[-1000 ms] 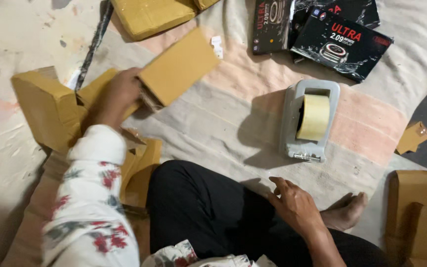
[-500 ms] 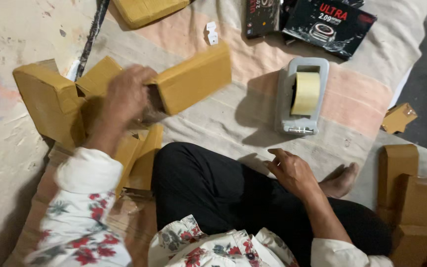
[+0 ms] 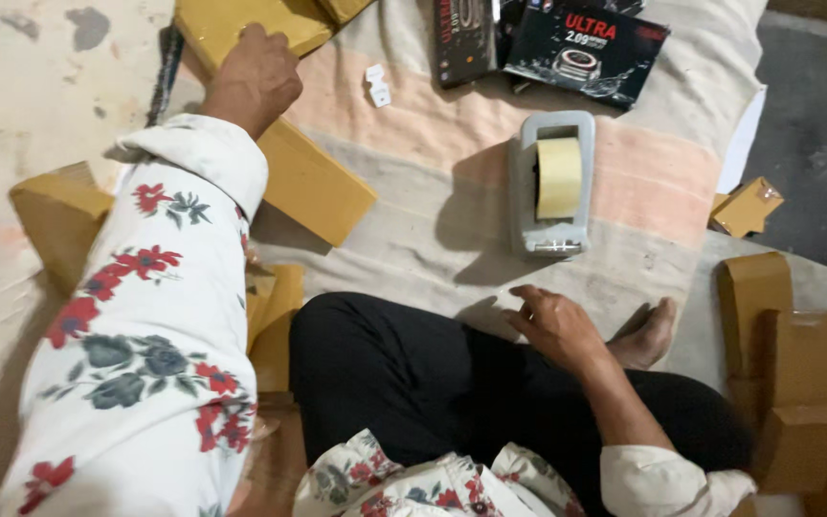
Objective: The person sits on the floor and packs smartwatch boxes into small cardboard shipping boxes. They fold the flaps of the shipping boxes and seal them using a tape dispenser.
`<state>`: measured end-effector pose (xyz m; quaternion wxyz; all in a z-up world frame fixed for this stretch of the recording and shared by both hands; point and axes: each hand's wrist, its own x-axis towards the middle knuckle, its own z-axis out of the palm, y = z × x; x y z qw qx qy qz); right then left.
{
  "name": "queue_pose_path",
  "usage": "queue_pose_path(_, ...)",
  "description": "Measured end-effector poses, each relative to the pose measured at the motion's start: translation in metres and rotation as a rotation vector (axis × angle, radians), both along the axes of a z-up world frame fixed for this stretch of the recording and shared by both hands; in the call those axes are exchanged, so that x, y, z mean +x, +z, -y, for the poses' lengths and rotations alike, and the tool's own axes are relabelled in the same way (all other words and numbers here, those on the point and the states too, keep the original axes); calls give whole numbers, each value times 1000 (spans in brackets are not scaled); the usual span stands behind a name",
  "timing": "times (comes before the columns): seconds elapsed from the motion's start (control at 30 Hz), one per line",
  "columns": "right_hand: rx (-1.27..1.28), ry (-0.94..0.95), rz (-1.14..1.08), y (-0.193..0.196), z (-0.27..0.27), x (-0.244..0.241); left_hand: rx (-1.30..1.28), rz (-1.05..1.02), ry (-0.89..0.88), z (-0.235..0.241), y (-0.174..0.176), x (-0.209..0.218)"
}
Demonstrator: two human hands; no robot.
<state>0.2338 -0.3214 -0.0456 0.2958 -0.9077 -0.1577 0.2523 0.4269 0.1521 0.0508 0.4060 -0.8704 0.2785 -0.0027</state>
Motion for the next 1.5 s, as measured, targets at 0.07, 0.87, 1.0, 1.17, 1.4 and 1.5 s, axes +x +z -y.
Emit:
queue_pose_path(0.07, 9, 19, 16, -1, 0, -2, -342, 74, -23, 10, -31, 23)
queue_pose_path(0.87, -72, -109, -246, 35, -14, 9, -2844, -942, 778, 162, -99, -160)
queue_pose_path(1.0, 699, -94, -446, 61, -40, -10, -3025, -1205, 574, 150, -63, -320)
queue_pose_path(1.17, 1221, -181, -502, 68, -88, -89, -2413, -399, 149, 158, -31, -410)
queue_pose_path(1.4, 1071, -275, -346, 66, -107, -166, -2346, -241, 729, 158, -18, -458)
queue_pose_path(1.5, 1139, -367, -453, 57, -104, -176, -2313, -354, 622, 153, -15, -466)
